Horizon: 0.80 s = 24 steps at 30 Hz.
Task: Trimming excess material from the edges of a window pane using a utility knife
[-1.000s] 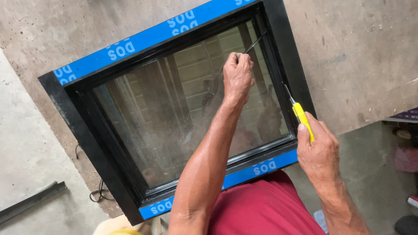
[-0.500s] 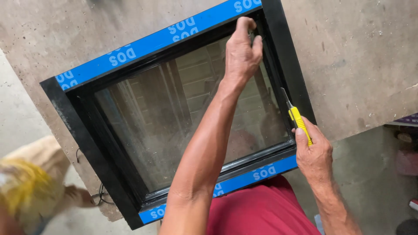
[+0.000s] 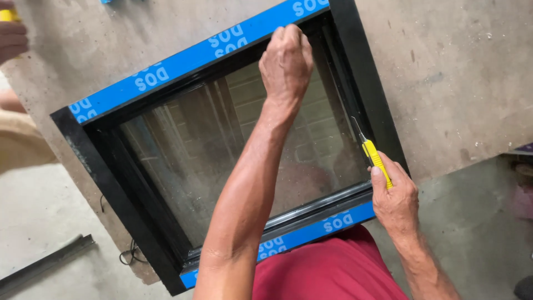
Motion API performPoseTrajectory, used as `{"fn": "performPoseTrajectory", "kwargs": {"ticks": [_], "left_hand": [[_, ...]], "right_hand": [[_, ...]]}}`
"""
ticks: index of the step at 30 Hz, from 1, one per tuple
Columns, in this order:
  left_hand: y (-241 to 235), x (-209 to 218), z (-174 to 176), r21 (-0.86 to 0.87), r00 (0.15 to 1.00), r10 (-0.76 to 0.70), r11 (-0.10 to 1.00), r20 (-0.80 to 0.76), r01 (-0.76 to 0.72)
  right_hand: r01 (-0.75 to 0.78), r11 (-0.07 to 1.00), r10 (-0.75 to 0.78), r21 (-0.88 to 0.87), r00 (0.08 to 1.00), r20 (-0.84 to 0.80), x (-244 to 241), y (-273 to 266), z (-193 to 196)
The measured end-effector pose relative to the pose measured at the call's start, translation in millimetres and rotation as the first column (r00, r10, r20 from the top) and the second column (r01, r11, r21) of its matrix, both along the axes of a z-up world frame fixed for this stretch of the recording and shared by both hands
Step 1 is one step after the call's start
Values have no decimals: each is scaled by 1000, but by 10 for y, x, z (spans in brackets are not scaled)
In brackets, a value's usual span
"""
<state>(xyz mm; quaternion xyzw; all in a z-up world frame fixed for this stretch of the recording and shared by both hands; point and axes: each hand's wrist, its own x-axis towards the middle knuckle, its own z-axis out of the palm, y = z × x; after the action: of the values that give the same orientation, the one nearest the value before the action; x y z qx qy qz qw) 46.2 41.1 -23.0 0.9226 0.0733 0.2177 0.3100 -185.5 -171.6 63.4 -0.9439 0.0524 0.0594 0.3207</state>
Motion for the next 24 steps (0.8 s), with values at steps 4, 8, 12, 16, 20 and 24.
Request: {"fn": "performPoseTrajectory", "kwargs": {"ticks": [4,8,12,16,20,24], "left_hand": [[-102,-93,73,-174,965,-141,979,-223,103],[-213,-33,17,-222,938,-110,974,-329,36],[-55,-111,131,25,969,-54,998,-241,62],[426,32,325,442,995,33,897,-94,12],[945,239,181,429,966,-7,895,-258,121],[1114,201,10,386,981,-182,902,-63,192]], "right_hand": [[-8,1000,8,-4,1000,18,42,43,-15],[-29,1000,29,-3,995,97,90,69,-17],[-80,997,80,-4,982,173,430,308,26],[-98,992,118,-80,946,302,805,567,-159],[-91,990,118,-109,952,282,1106,812,-353],[-79,987,122,-143,938,325,1255,891,-535]]}}
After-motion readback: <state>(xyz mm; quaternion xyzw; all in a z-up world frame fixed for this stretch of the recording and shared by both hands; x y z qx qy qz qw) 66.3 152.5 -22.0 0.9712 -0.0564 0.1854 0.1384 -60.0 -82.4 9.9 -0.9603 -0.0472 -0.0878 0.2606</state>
